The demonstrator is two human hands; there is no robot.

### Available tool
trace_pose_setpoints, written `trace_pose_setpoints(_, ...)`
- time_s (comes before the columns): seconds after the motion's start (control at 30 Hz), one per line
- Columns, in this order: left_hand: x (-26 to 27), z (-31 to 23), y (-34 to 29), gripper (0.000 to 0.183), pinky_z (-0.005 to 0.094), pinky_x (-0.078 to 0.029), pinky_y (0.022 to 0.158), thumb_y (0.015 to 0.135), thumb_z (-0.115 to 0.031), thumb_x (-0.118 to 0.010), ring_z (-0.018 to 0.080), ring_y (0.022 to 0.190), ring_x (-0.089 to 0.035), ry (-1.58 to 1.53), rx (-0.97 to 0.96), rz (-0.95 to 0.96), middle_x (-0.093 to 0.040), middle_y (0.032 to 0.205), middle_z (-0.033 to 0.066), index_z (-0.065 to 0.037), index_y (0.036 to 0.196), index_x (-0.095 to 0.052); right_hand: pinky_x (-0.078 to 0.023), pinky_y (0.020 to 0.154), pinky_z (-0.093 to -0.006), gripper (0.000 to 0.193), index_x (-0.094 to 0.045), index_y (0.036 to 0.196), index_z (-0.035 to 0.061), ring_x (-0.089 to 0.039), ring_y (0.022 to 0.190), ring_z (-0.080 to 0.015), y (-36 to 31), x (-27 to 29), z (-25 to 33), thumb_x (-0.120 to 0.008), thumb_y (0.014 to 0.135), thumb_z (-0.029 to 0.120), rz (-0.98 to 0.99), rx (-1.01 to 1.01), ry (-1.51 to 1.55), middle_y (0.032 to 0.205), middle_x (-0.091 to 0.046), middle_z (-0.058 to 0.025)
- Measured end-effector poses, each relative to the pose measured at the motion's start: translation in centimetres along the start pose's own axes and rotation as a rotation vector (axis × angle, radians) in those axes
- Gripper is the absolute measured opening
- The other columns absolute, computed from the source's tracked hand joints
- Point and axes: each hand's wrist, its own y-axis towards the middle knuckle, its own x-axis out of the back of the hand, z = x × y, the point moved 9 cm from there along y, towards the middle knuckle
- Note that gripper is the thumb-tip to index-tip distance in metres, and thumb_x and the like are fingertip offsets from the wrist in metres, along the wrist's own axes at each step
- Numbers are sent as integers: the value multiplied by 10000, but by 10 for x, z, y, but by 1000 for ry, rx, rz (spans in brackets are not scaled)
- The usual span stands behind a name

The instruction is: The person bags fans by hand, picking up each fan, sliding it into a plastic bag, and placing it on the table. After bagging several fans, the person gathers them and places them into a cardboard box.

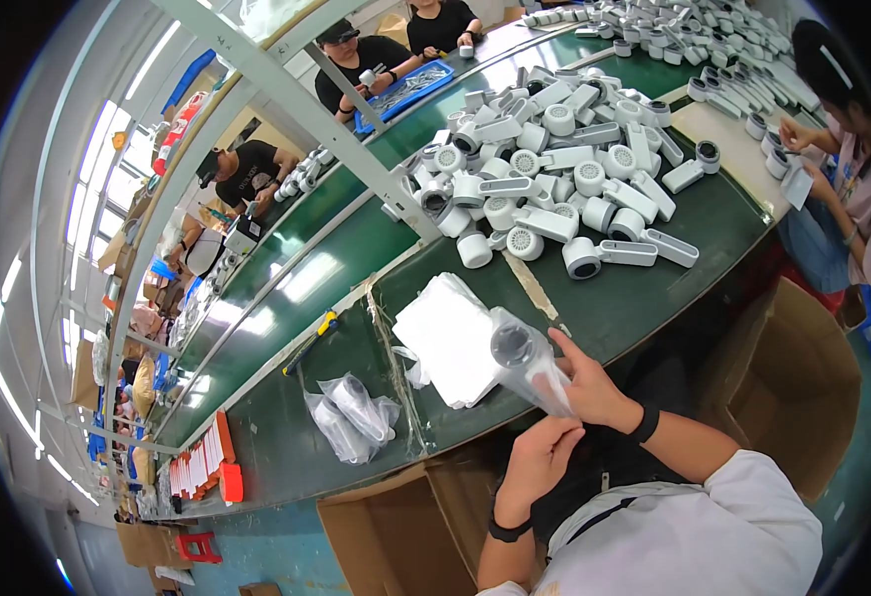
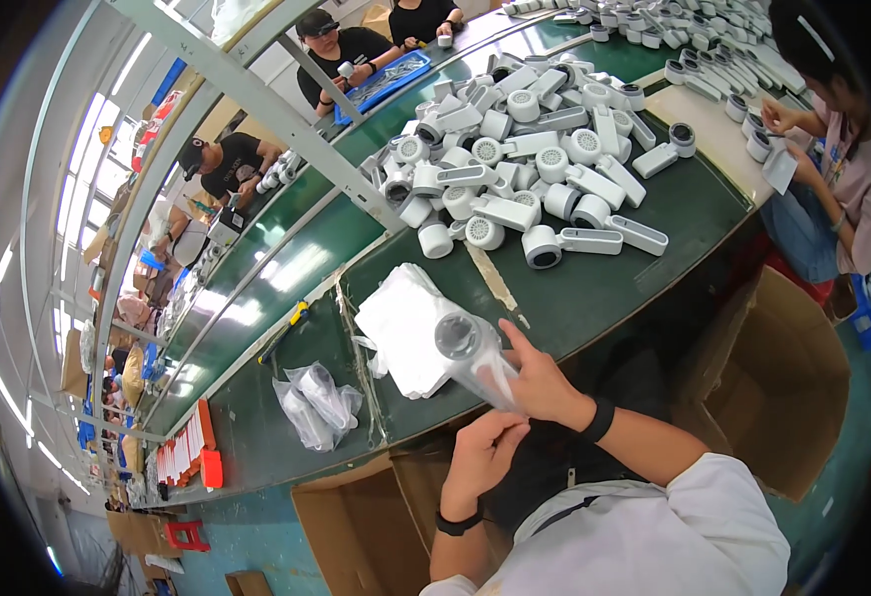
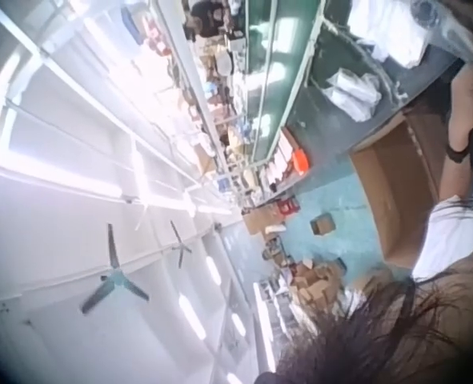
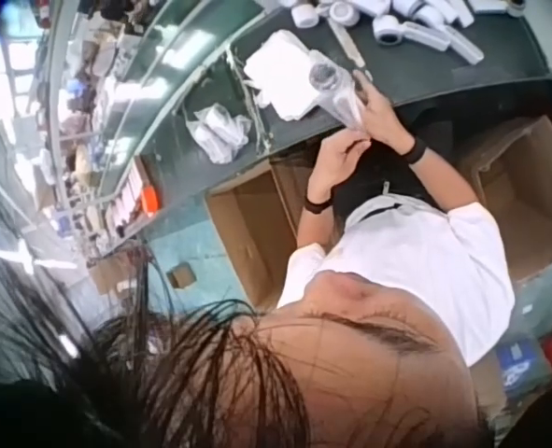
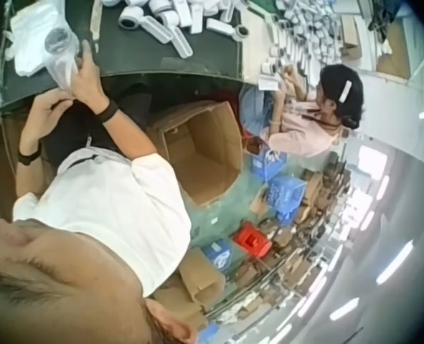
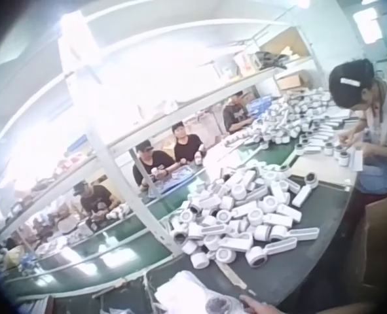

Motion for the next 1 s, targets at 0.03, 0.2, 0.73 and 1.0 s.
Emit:
trace_pose_setpoints(0.03,-2,4,-3,92,262,-496,694,838,4,-702,187,714,-628,-11,23,34,-679,848,92,0,926,-674,-511,725,-276,695,-353,1453,-15,-630,814,-117,0,3,1,-667,912,287,-41,-4,65,920,-689,-112)
trace_pose_setpoints(0.2,32,64,-19,320,302,-520,854,995,-133,-541,168,1061,-589,-560,295,-479,-580,1211,99,-17,1290,-495,-518,757,-285,437,-553,1276,10,-644,886,-112,-1,-11,8,-619,955,299,13,52,153,1012,-703,-110)
trace_pose_setpoints(0.73,57,89,-60,529,395,-555,671,952,-270,-623,280,980,-638,-1267,154,-483,-569,1262,151,-86,1389,-387,-495,577,-336,140,-672,923,-8,-619,633,-300,-29,-28,71,-653,788,-39,-199,687,-400,749,-635,-143)
trace_pose_setpoints(1.0,274,95,-197,255,266,-506,463,917,-78,-625,174,705,-619,-33,445,-1361,-620,991,92,24,1141,-559,-426,483,-266,102,-688,908,-11,-571,516,-158,-34,-28,57,-667,809,-26,57,551,-333,690,-626,-95)
